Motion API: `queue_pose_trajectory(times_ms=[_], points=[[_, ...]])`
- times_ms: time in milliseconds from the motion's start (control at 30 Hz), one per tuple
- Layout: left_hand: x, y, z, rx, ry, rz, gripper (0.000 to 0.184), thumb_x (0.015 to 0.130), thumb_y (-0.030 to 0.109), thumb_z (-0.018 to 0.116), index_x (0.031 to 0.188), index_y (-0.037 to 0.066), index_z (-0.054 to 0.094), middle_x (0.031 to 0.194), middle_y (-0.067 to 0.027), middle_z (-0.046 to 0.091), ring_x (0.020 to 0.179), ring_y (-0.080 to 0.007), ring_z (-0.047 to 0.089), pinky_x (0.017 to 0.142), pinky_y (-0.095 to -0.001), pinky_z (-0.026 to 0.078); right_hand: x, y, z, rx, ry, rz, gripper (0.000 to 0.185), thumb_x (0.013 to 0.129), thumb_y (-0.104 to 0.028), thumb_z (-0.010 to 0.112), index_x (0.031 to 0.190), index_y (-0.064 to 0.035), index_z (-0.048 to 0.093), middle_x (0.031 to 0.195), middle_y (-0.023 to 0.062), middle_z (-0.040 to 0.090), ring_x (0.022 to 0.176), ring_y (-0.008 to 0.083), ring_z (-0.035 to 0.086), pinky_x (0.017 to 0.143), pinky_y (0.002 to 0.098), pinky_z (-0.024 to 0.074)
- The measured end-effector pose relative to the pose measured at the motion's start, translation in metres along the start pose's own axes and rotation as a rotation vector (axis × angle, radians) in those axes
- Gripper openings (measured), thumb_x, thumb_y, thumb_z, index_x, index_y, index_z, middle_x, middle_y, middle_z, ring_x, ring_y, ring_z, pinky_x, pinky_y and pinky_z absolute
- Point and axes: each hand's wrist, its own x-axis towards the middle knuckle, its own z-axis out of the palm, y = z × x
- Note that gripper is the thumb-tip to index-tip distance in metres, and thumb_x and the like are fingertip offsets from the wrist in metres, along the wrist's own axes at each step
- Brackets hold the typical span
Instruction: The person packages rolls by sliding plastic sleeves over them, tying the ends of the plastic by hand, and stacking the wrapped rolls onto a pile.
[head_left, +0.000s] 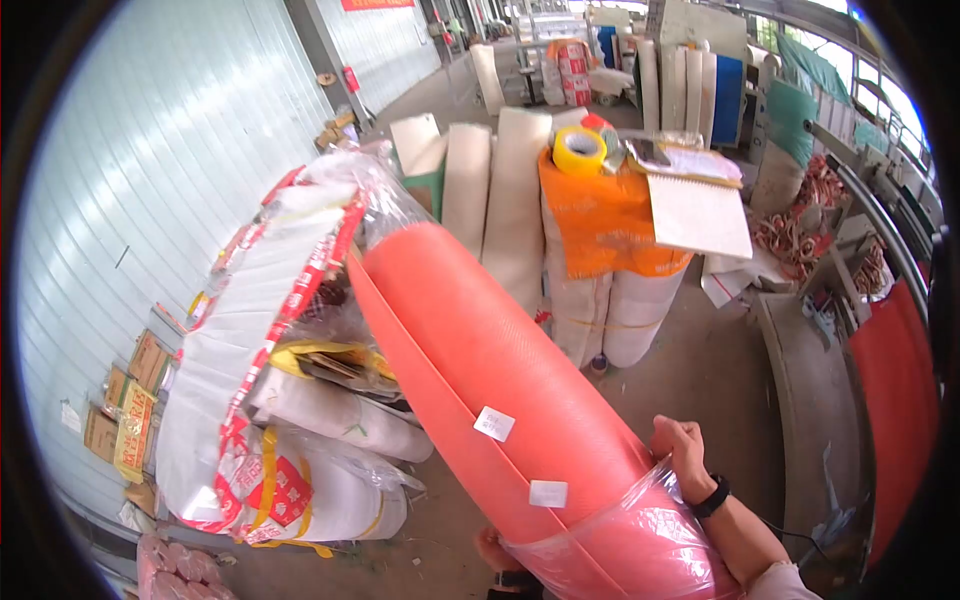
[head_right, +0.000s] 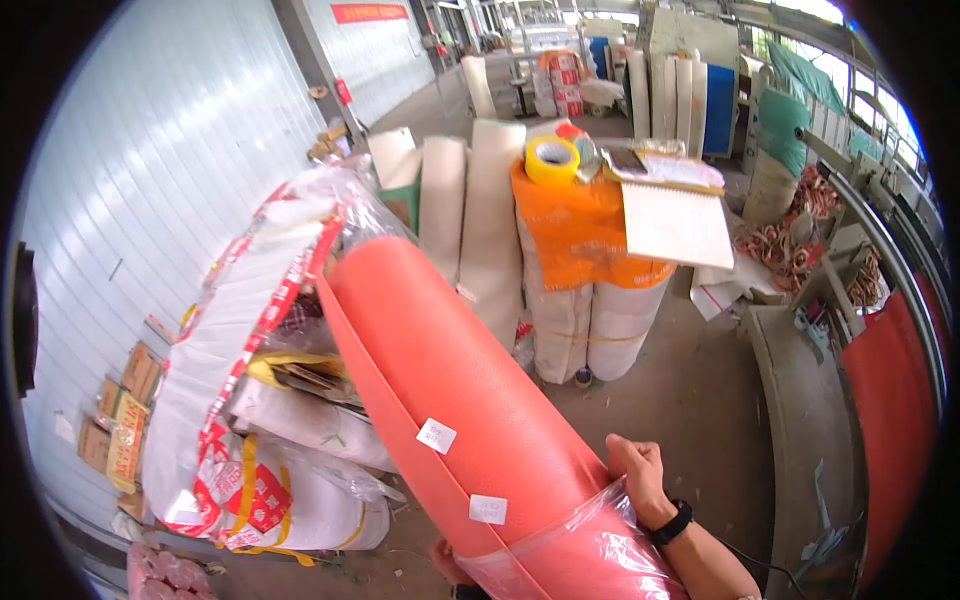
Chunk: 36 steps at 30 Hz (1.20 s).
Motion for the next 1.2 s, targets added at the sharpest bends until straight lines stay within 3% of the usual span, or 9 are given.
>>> queue_pose_trajectory(times_ms=[100,167,333,667,867,1000,1100,1133,1200], points=[[-0.036,0.1,0.09,-0.298,-0.054,-0.114,0.038,0.085,0.034,0.044,0.1,0.0,0.056,0.096,-0.0081,0.059,0.087,-0.0216,0.057,0.076,-0.0336,0.047,-0.008,-0.056,0.033,-0.109,-0.092,-0.154,0.047,0.084,-0.026,0.055,0.043,-0.0113,0.035,0.046,-0.0078,0.032,0.043,0.0032,0.024,0.041,0.0252,0.0159],[-0.014,0.114,0.091,-0.31,-0.216,0.191,0.04,0.086,0.037,0.045,0.103,0.002,0.054,0.098,-0.007,0.059,0.088,-0.0224,0.057,0.076,-0.0335,0.047,-0.011,-0.072,0.054,-0.151,-0.134,-0.19,0.047,0.084,-0.029,0.055,0.045,-0.012,0.036,0.047,-0.0088,0.031,0.044,0.0027,0.023,0.042,0.0256,0.0156],[0.017,0.165,0.055,-0.114,-0.19,0.171,0.034,0.088,0.035,0.042,0.094,0.004,0.053,0.088,-0.0059,0.056,0.079,-0.0217,0.053,0.072,-0.033,0.045,-0.035,-0.086,0.102,-0.074,-0.142,-0.252,0.051,0.085,-0.034,0.055,0.043,-0.0117,0.036,0.046,-0.0091,0.031,0.045,0.002,0.023,0.041,0.025,0.0155],[-0.096,0.313,0.13,-0.227,-0.32,0.669,0.034,0.092,0.033,0.036,0.07,0.011,0.051,0.065,-0.0033,0.048,0.057,-0.0198,0.045,0.063,-0.0317,0.041,-0.127,-0.102,0.144,0.484,-0.253,-0.791,0.047,0.09,-0.012,0.045,0.047,-0.008,0.027,0.047,-0.0053,0.028,0.044,0.005,0.022,0.042,0.0248,0.0163],[-0.075,0.309,0.108,-0.146,-0.644,0.299,0.051,0.092,0.033,0.035,0.047,0.016,0.019,0.047,0.0003,0.03,0.043,-0.0099,0.023,0.043,-0.0258,0.021,-0.135,-0.067,0.165,0.484,-0.292,-0.562,0.05,0.09,-0.012,0.044,0.043,-0.0084,0.025,0.042,-0.0026,0.026,0.041,0.0087,0.019,0.042,0.0269,0.0141],[-0.045,0.348,0.072,-0.06,-0.308,0.422,0.05,0.091,0.034,0.041,0.049,0.016,0.021,0.044,0.0018,0.026,0.04,-0.0093,0.02,0.04,-0.0235,0.018,-0.132,-0.072,0.166,0.416,-0.408,-0.522,0.05,0.089,-0.013,0.048,0.043,-0.0078,0.029,0.043,-0.0036,0.025,0.041,0.0079,0.02,0.042,0.0263,0.0153],[-0.037,0.37,0.037,0.311,-0.063,0.679,0.042,0.089,0.034,0.045,0.054,0.013,0.033,0.053,-0.002,0.037,0.047,-0.0129,0.036,0.047,-0.0243,0.031,-0.138,-0.107,0.166,-0.626,-0.449,-0.448,0.037,0.078,-0.028,0.063,0.055,-0.0025,0.049,0.048,0.0012,0.042,0.047,0.0132,0.043,0.044,0.0283,0.0349],[-0.059,0.369,0.048,0.639,-0.083,1.029,0.037,0.086,0.038,0.048,0.063,0.01,0.039,0.065,-0.0063,0.044,0.06,-0.0169,0.043,0.057,-0.0271,0.035,-0.134,-0.106,0.172,-0.628,-0.451,-0.451,0.037,0.078,-0.028,0.063,0.055,-0.0025,0.049,0.048,0.0012,0.042,0.047,0.0132,0.043,0.044,0.0283,0.0349],[-0.107,0.364,0.073,1.177,-0.356,1.356,0.041,0.079,0.044,0.056,0.083,0.005,0.046,0.093,-0.0157,0.047,0.086,-0.0253,0.048,0.074,-0.0327,0.04,-0.129,-0.1,0.19,-1.416,-0.448,-0.916,0.042,0.068,-0.037,0.068,0.089,-0.0025,0.058,0.092,0.0141,0.058,0.079,0.022,0.056,0.063,0.0316,0.045]])
